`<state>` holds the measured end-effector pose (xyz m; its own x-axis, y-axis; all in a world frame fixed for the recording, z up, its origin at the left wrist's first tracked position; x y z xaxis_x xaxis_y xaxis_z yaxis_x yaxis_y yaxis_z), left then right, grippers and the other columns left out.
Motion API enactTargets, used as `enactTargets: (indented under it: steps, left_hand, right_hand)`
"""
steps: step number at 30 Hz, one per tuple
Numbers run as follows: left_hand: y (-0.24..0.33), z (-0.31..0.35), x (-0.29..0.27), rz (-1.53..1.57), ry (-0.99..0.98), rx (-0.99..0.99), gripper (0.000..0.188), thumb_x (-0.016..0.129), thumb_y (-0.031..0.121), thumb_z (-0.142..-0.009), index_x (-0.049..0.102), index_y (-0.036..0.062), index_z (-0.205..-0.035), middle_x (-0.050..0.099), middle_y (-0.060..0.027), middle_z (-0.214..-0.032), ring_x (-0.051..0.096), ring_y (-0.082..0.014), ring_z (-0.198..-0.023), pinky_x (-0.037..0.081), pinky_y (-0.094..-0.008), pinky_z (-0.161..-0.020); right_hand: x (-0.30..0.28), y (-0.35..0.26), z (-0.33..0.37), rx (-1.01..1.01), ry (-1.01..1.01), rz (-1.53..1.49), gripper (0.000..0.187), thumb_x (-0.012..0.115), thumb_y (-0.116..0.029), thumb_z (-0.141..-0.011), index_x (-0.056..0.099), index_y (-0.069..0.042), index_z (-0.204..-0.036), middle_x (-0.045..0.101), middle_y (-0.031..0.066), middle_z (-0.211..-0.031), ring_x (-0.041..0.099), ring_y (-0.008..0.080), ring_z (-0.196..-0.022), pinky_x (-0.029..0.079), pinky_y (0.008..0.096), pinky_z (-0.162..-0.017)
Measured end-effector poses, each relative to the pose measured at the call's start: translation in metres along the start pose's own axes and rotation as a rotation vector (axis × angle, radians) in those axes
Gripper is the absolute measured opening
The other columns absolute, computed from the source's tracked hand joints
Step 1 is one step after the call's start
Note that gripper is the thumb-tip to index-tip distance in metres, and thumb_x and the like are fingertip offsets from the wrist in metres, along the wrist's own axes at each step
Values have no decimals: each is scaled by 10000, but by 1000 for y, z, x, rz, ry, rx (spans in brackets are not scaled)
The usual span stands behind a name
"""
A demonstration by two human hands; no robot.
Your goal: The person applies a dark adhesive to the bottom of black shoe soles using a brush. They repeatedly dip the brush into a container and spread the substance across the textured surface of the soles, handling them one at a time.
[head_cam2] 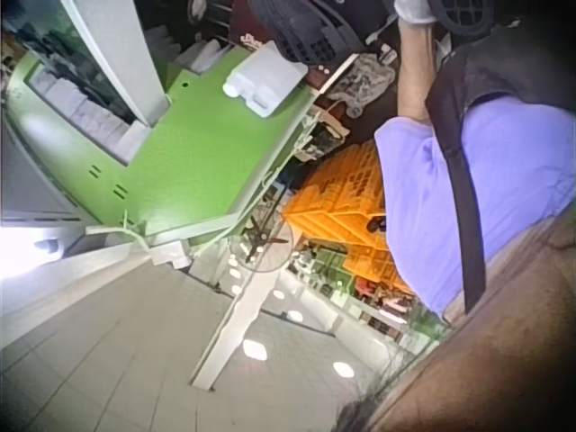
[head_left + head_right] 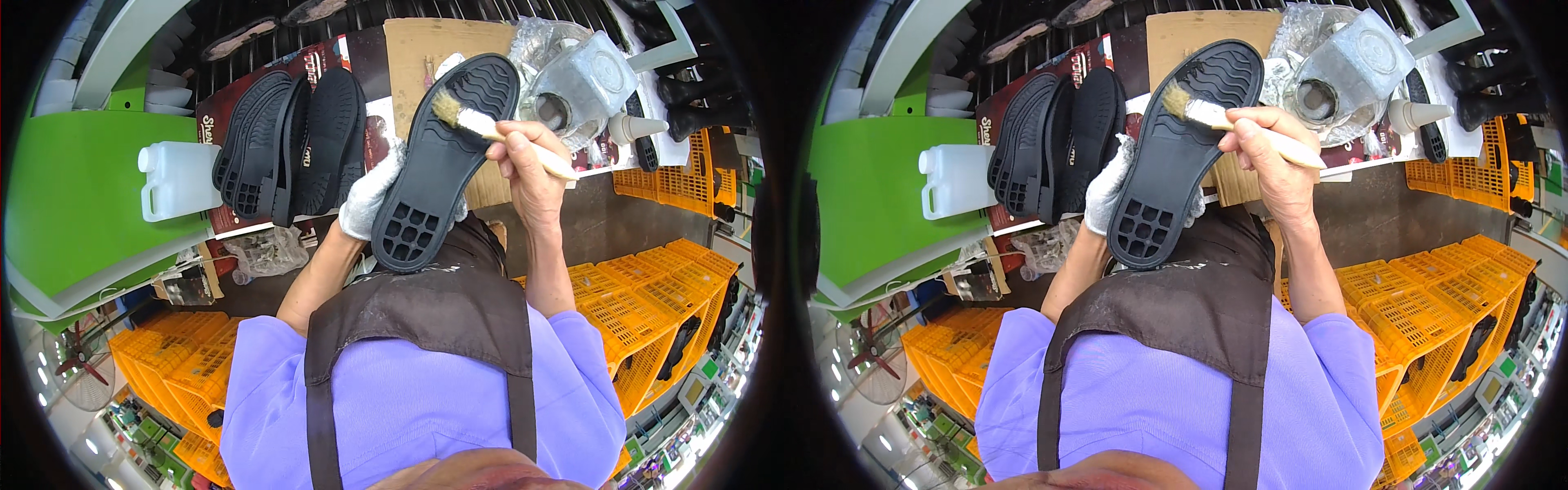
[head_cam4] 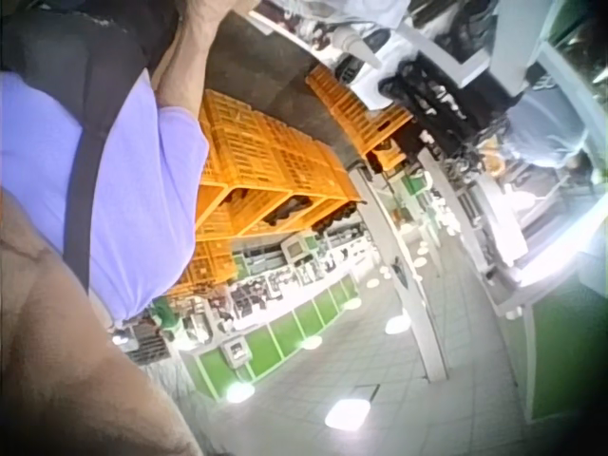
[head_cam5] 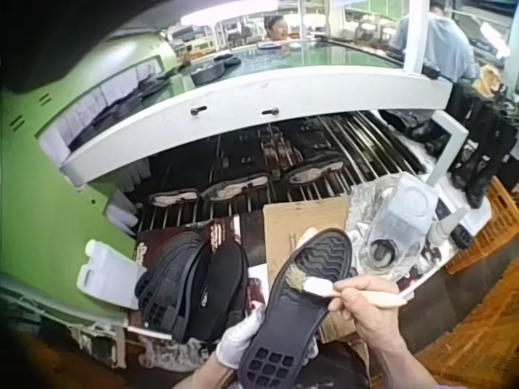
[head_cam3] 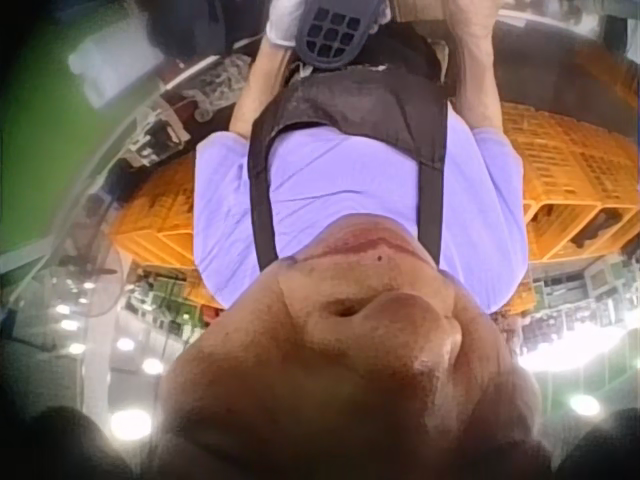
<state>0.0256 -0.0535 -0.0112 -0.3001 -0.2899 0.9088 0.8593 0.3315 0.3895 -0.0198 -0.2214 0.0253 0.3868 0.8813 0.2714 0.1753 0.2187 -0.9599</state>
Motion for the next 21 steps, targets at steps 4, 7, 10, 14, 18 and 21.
enactTargets:
  steps: [4, 7, 10, 14, 18, 21]
  left_hand:
    - [1, 0, -11, -53, 80, 11, 496, 292, 352, -976, 361, 4, -1324, 504, -148, -1241, 556, -227, -1065, 467, -353, -908]
    - [2, -4, -15, -4, 60, 29, 521, 276, 385, -976, 368, 6, -1321, 500, -147, -1249, 549, -223, -1075, 457, -350, -920]
    - [7, -7, -20, 16, 35, 51, 567, 260, 437, -969, 364, 7, -1323, 496, -154, -1252, 540, -235, -1086, 444, -360, -938]
    - [18, -11, -16, 35, -29, 157, 549, 275, 434, -968, 375, 12, -1306, 498, -150, -1239, 542, -233, -1068, 447, -359, -928]
    - [25, -13, -32, -52, 147, 264, 489, 291, 420, -970, 453, 23, -1206, 562, -112, -1111, 576, -192, -976, 481, -344, -869]
    - [28, -13, -32, -39, 195, 258, 530, 269, 472, -958, 475, 39, -1183, 584, -102, -1073, 605, -197, -918, 521, -344, -802]
  right_hand:
    - [12, 2, 8, 65, -50, 73, 180, 591, -115, -854, 635, 37, -941, 649, 73, -726, 513, 51, -589, 395, 168, -528]
    - [20, 6, 14, 90, -92, 60, 167, 581, -96, -853, 637, 38, -936, 648, 72, -722, 512, 52, -572, 398, 169, -510]
    - [27, 10, 20, 120, -115, 32, 160, 581, -88, -850, 637, 39, -929, 646, 73, -716, 509, 51, -556, 400, 171, -500]
    - [36, 13, 27, 132, -130, 74, 158, 585, -86, -846, 639, 40, -924, 644, 74, -706, 502, 50, -545, 396, 174, -493]
    - [47, 17, 34, 175, -155, 70, 151, 588, -85, -844, 644, 35, -918, 641, 71, -696, 494, 49, -540, 390, 177, -486]
    - [53, 20, 38, 189, -185, 69, 153, 595, -91, -839, 647, 31, -916, 639, 68, -692, 489, 47, -539, 386, 178, -483]
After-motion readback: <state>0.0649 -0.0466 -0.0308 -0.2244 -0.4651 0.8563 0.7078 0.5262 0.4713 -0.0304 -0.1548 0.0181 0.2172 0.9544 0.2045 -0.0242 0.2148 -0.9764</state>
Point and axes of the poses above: each hand's wrist, its own z-axis away from the middle knuckle, its own x-axis out of the palm, y = z × x, the point moved 6 cm from there along -z, towards the middle knuckle
